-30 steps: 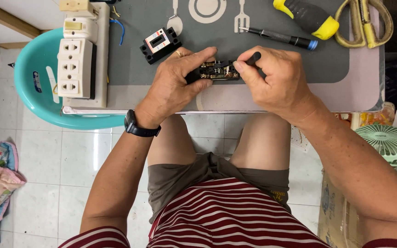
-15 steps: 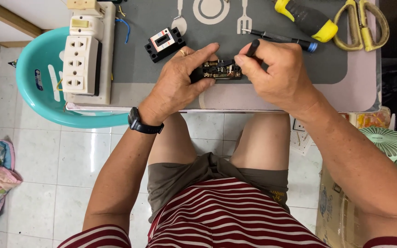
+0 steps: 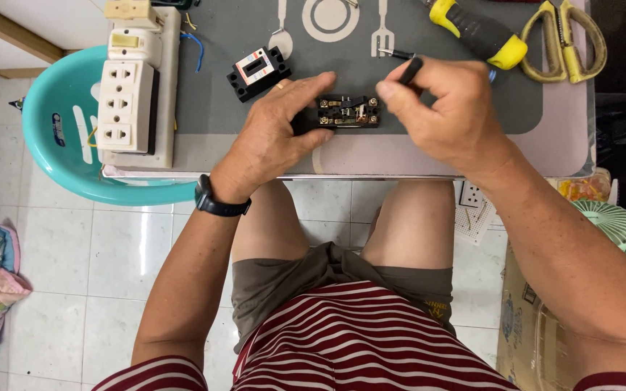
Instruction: The person disassembles a small black electrical component using a screwdriver, removes the casing, and adjusts internal terminals and screws. The person then reassembles the component and tightens the screws.
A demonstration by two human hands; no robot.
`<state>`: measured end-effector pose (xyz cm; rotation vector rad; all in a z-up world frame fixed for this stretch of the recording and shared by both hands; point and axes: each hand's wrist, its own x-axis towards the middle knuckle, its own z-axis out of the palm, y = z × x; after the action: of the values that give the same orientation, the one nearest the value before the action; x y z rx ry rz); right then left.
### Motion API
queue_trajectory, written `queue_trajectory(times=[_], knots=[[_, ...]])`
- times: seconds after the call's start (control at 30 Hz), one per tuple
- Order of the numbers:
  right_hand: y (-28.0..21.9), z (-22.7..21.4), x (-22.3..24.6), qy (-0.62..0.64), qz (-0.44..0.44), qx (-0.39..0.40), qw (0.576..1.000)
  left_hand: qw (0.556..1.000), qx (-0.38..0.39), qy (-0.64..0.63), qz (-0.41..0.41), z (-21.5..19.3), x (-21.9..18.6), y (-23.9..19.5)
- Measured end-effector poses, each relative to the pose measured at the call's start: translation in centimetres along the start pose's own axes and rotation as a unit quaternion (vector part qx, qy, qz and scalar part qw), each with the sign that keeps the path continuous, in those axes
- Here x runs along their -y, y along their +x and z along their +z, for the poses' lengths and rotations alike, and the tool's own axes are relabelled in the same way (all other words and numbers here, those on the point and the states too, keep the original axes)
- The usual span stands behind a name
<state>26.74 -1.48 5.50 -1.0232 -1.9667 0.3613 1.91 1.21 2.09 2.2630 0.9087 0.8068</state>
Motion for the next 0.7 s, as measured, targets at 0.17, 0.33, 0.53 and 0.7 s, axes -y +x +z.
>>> queue_trajectory(times=[0.17, 0.33, 0.53, 0.7], knots=[[-0.1, -0.4, -0.6, 0.044, 0.060, -0.041, 0.996, 0.999, -0.008, -0.001, -0.034, 0.0, 0.0, -0.4], [-0.4, 0.6, -1.3, 0.082, 0.097, -0.050, 0.991, 0.999, -0.019, -0.011, -0.031, 0.2, 0.4, -0.3], [-0.3, 1.1, -1.6, 0.070, 0.090, -0.036, 0.993, 0.999, -0.021, -0.015, -0.035, 0.1, 0.4, -0.2], [-0.3, 1.4, -1.8, 0.061, 0.062, -0.028, 0.996, 0.998, -0.023, -0.021, -0.047, 0.1, 0.2, -0.2]])
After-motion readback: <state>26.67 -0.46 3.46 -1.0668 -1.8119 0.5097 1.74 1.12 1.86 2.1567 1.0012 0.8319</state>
